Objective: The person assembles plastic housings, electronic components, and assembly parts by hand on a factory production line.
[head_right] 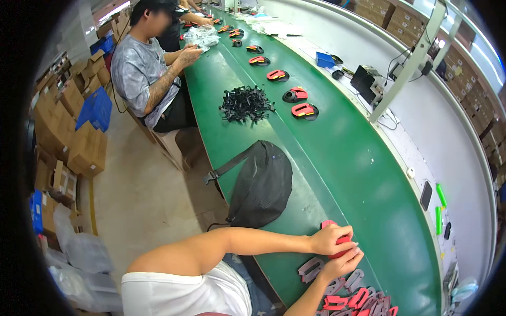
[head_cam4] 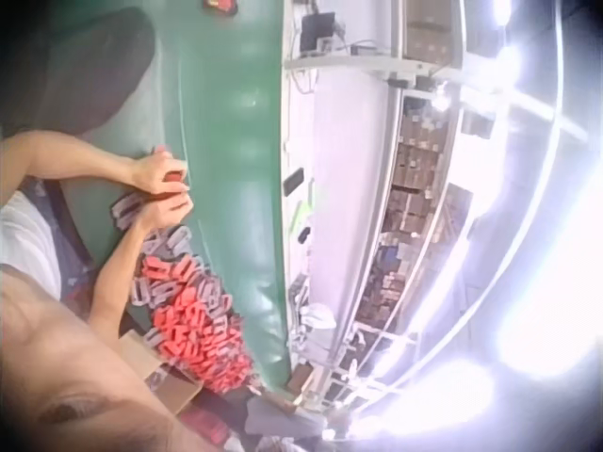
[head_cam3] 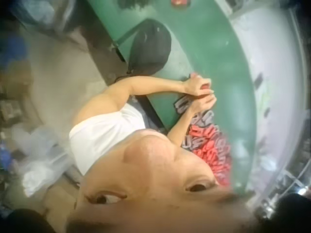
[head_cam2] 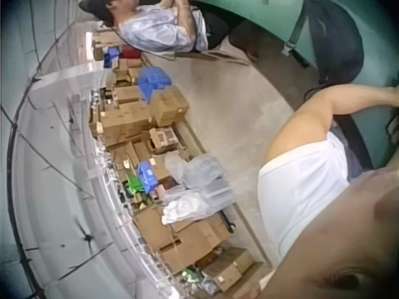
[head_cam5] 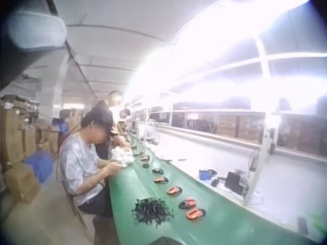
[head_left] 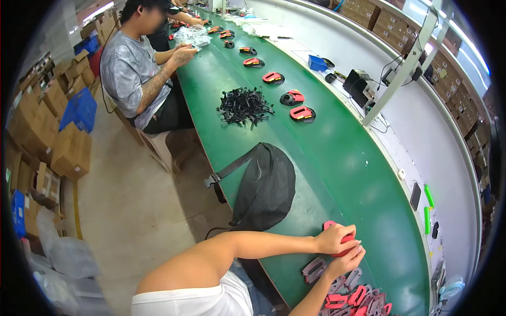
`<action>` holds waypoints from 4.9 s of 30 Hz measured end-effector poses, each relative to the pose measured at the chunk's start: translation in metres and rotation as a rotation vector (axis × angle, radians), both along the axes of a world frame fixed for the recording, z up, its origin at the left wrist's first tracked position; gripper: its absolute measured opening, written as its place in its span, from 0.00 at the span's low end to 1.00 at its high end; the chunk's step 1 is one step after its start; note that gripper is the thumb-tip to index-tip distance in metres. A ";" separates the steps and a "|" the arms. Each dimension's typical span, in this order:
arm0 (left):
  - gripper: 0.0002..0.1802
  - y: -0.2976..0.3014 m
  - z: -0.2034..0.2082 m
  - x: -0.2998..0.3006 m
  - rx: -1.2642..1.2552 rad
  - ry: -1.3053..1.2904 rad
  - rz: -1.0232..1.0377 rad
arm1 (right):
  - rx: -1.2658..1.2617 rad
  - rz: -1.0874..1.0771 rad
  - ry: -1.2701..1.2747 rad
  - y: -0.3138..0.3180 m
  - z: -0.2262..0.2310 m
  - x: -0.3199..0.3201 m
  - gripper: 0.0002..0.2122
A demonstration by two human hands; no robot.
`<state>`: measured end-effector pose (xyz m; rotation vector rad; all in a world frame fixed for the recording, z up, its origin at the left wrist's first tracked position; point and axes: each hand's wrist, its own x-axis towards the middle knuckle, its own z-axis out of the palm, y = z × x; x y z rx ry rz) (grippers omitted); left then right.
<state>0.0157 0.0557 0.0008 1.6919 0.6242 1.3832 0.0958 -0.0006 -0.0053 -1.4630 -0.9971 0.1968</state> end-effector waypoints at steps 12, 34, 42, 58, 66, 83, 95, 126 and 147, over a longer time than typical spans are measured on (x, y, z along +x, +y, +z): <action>0.09 0.003 -0.024 0.016 0.308 0.249 0.252 | -0.080 -0.159 -0.246 0.002 0.016 0.001 0.13; 0.05 0.013 -0.020 0.015 0.244 0.167 0.187 | -0.136 -0.019 -0.281 0.003 0.012 0.008 0.10; 0.06 0.020 -0.030 0.007 0.300 0.313 0.241 | -0.277 0.180 -0.502 0.002 -0.011 0.020 0.09; 0.04 0.028 -0.028 0.010 0.156 0.278 0.149 | -0.447 0.259 -0.506 0.001 0.001 0.022 0.17; 0.03 0.021 -0.019 0.010 0.090 0.323 0.092 | -0.455 0.276 -0.374 -0.004 0.001 0.019 0.17; 0.04 0.030 -0.026 0.012 0.032 0.312 0.113 | -0.411 0.274 -0.253 0.003 -0.004 0.023 0.14; 0.05 0.027 -0.045 0.001 -0.122 0.382 0.150 | -0.601 0.189 -0.275 0.010 -0.008 0.005 0.14; 0.35 0.048 -0.028 -0.041 -0.167 1.254 0.525 | -0.876 -0.390 -0.595 -0.050 -0.001 0.217 0.26; 0.37 0.041 -0.012 -0.039 -0.195 1.430 0.494 | -1.240 -0.873 -0.577 0.009 -0.045 0.304 0.29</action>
